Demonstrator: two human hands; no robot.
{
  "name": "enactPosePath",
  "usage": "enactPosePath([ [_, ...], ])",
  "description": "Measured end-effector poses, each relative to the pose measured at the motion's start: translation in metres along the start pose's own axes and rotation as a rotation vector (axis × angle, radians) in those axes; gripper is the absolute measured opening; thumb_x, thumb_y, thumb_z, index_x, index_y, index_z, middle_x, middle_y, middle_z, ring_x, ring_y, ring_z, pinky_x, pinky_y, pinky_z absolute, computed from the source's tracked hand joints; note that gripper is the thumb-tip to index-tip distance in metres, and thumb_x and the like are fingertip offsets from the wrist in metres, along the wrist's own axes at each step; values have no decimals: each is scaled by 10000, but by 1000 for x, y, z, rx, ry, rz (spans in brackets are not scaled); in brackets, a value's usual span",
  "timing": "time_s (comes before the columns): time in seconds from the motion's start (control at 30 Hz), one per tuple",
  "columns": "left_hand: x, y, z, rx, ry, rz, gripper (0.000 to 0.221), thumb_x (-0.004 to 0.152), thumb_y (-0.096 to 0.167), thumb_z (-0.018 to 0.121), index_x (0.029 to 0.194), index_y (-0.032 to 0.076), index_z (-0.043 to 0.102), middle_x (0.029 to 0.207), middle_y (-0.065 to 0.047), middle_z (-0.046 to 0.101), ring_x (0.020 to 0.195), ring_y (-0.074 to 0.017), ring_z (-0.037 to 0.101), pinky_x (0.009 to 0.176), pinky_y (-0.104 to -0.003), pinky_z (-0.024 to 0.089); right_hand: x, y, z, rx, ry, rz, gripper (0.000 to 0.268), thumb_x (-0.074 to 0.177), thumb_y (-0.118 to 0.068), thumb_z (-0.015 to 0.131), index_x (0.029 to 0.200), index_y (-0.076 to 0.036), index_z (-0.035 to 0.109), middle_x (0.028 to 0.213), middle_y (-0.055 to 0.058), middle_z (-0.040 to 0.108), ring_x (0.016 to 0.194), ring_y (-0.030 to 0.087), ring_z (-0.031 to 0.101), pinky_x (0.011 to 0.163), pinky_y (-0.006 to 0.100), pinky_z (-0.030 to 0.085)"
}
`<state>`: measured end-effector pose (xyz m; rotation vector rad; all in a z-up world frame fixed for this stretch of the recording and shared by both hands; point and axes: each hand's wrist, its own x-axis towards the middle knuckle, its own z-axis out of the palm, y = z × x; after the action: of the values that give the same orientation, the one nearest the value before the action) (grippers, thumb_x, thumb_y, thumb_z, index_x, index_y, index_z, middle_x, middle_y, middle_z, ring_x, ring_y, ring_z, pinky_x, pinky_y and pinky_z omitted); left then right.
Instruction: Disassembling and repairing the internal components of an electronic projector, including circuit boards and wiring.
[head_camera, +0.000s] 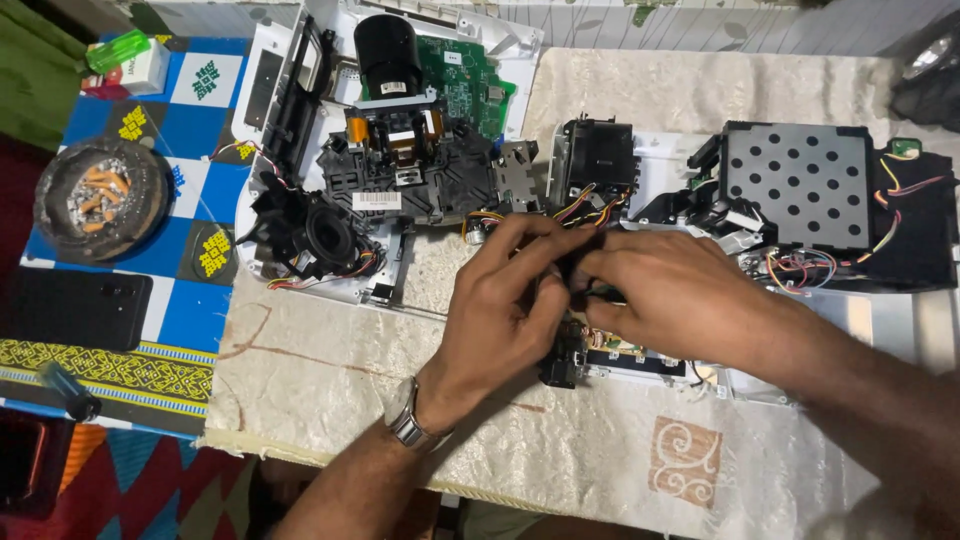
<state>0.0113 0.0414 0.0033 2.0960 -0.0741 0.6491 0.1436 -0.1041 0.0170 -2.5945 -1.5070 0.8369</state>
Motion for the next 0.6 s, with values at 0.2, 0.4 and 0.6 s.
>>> enactPosePath([
  [0.2,-2,-3,1,-13,4,48,362,956,43,486,1278,6,647,1118,-156,609,1022,-278,643,849,-380,550,2,-13,-5,-129,-39,17,227,930,-329,637,1124,-224,693,1022,30,700,1023,287,674,809,518,572],
  [0.4,-2,-2,-1,-10,-8,57,347,983,87,467,1267,-5,643,1138,-162,611,1047,-301,655,853,-405,557,8,-6,2,-115,-17,16,146,848,-181,577,922,-177,703,958,54,698,928,305,682,721,527,555],
  [0.6,-4,-5,2,-23,-3,29,354,976,83,469,1271,-10,641,1132,-155,614,1032,-287,655,828,-396,574,9,-22,-11,-51,-81,162,98,874,-184,624,821,-152,701,882,68,727,854,282,706,730,468,570],
])
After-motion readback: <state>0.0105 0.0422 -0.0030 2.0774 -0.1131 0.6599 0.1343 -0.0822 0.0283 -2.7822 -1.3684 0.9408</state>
